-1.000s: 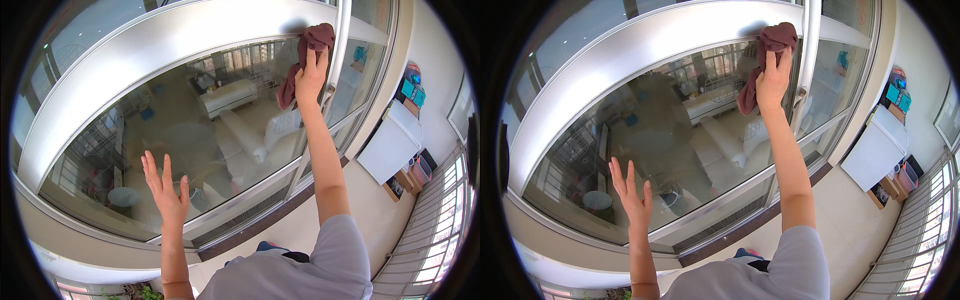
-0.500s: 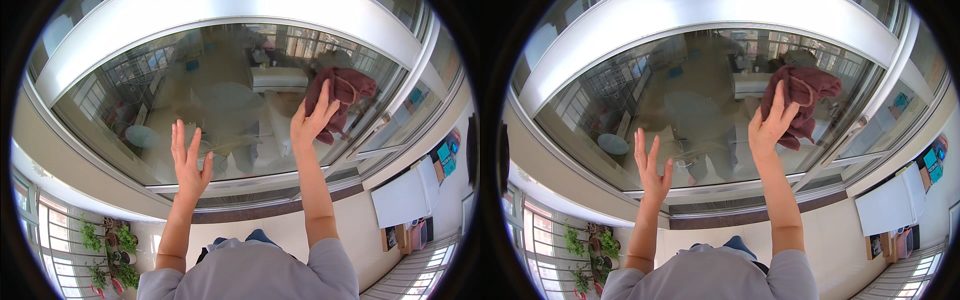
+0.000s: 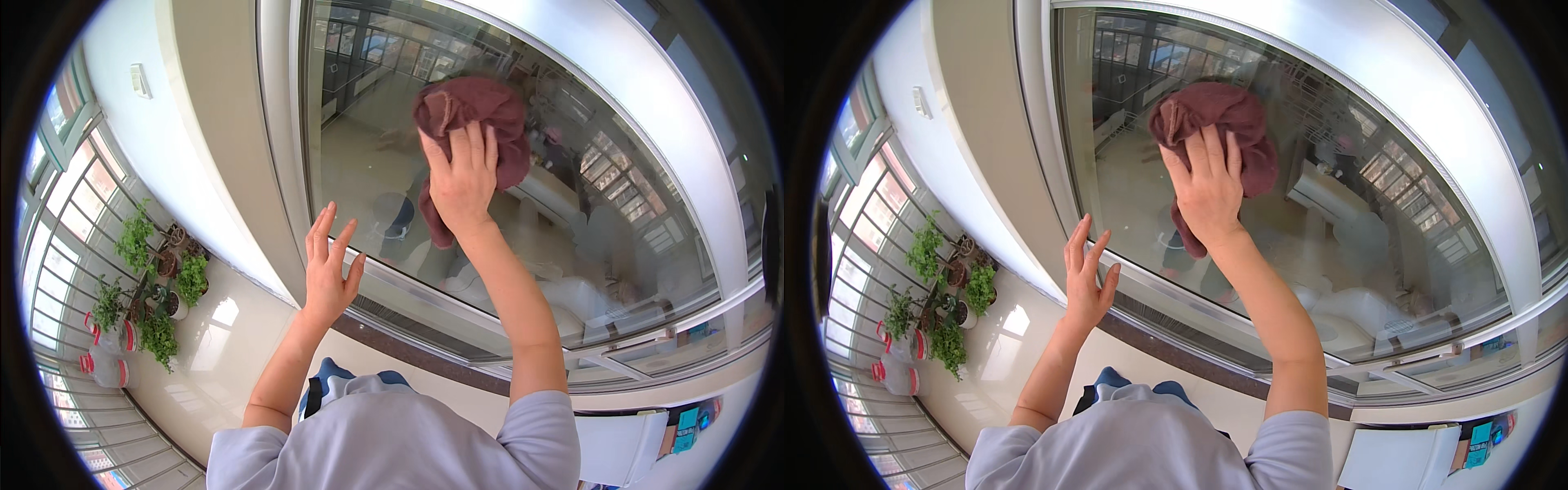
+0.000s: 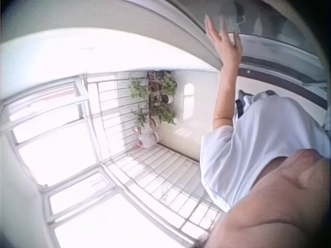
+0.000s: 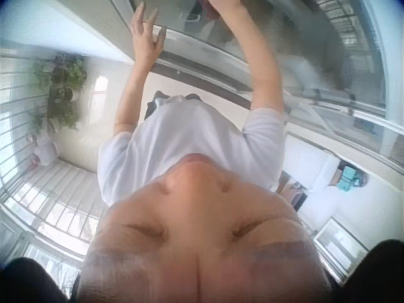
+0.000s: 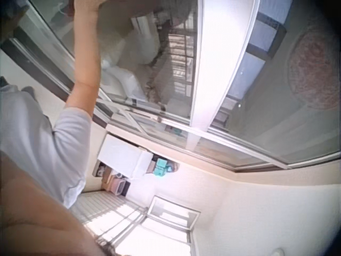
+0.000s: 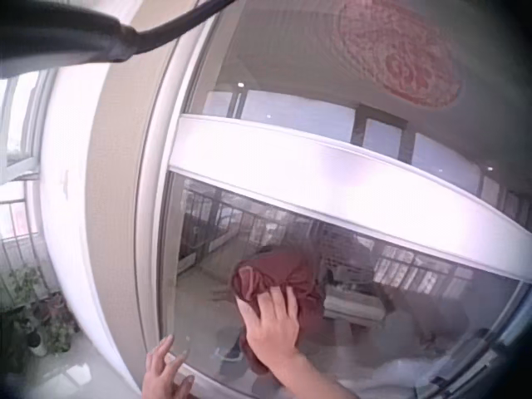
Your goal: The person wipes a white plastic step stool, a wall-mounted air conditioner, and a large sliding glass door using a dark cloth. They move from the living room to the balcony, cleaning the door frame and glass panels.
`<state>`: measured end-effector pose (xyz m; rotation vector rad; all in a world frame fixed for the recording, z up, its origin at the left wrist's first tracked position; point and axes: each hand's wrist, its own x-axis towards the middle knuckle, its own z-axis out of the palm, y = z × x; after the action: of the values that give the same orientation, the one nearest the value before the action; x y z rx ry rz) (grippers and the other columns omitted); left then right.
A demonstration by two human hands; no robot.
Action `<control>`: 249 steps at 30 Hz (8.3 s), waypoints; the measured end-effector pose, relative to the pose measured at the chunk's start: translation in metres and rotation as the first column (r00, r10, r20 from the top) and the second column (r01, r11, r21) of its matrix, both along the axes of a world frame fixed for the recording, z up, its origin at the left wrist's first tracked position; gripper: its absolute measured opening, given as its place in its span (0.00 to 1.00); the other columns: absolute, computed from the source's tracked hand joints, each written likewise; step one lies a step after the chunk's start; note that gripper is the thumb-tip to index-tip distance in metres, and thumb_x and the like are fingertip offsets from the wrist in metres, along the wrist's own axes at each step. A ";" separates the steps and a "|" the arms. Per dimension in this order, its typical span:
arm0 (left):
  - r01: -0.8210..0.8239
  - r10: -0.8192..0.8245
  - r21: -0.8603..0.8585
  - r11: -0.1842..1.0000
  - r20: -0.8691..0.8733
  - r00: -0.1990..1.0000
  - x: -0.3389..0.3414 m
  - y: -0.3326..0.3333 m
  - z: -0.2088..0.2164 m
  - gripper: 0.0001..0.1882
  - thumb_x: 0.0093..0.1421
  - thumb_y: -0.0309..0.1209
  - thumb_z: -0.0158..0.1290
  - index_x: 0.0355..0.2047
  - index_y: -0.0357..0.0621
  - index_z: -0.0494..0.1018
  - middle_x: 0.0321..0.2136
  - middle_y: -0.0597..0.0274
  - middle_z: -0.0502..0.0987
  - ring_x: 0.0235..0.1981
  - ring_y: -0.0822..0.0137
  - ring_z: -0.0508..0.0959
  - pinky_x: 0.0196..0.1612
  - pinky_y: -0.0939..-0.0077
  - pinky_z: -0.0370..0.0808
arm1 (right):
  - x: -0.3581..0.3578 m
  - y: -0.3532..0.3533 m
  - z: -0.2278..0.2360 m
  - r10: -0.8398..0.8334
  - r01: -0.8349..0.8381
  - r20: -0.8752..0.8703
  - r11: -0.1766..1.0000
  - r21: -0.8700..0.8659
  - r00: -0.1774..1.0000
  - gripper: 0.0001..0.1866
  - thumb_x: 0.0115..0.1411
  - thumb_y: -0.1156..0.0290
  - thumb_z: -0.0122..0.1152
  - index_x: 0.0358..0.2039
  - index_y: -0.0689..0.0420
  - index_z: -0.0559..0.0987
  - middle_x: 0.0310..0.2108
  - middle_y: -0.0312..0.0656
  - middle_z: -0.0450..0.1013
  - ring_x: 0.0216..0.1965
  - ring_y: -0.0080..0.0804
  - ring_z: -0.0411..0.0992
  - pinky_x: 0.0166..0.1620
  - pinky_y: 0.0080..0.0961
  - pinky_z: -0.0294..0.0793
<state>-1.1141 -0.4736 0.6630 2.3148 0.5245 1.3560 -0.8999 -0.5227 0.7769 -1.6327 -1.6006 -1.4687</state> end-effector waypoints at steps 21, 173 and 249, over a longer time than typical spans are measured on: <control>0.010 -0.030 -0.171 0.985 -0.113 0.993 -0.053 0.039 -0.063 0.24 0.57 0.21 0.55 0.56 0.42 0.69 0.67 0.47 0.55 0.64 0.44 0.59 0.62 0.52 0.63 | -0.026 0.038 -0.145 0.113 -0.098 0.004 0.881 -0.463 0.994 0.14 0.48 0.67 0.62 0.37 0.45 0.81 0.57 0.35 0.69 0.56 0.30 0.66 0.53 0.34 0.71; 0.552 -0.857 -0.679 0.483 -0.240 0.455 0.490 -0.795 -0.231 0.32 0.62 0.26 0.55 0.65 0.49 0.60 0.66 0.51 0.56 0.65 0.53 0.63 0.59 0.60 0.70 | 0.387 -0.896 -0.375 0.885 0.918 -0.448 0.275 0.287 -0.125 0.24 0.61 0.71 0.61 0.56 0.55 0.67 0.48 0.41 0.71 0.47 0.30 0.70 0.51 0.28 0.69; 0.283 -0.243 0.234 0.930 -0.184 0.952 0.587 -0.996 -0.617 0.32 0.59 0.28 0.58 0.64 0.48 0.64 0.71 0.46 0.47 0.71 0.42 0.47 0.67 0.44 0.50 | 0.555 -1.262 -0.800 -0.398 0.691 -0.701 0.698 0.187 0.592 0.24 0.48 0.83 0.61 0.47 0.56 0.71 0.54 0.52 0.63 0.53 0.54 0.62 0.53 0.44 0.64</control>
<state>-0.5268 -1.4695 0.0458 2.6002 0.0723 1.1835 -0.3452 -1.7843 -0.0229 -2.1183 -0.3233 -1.2090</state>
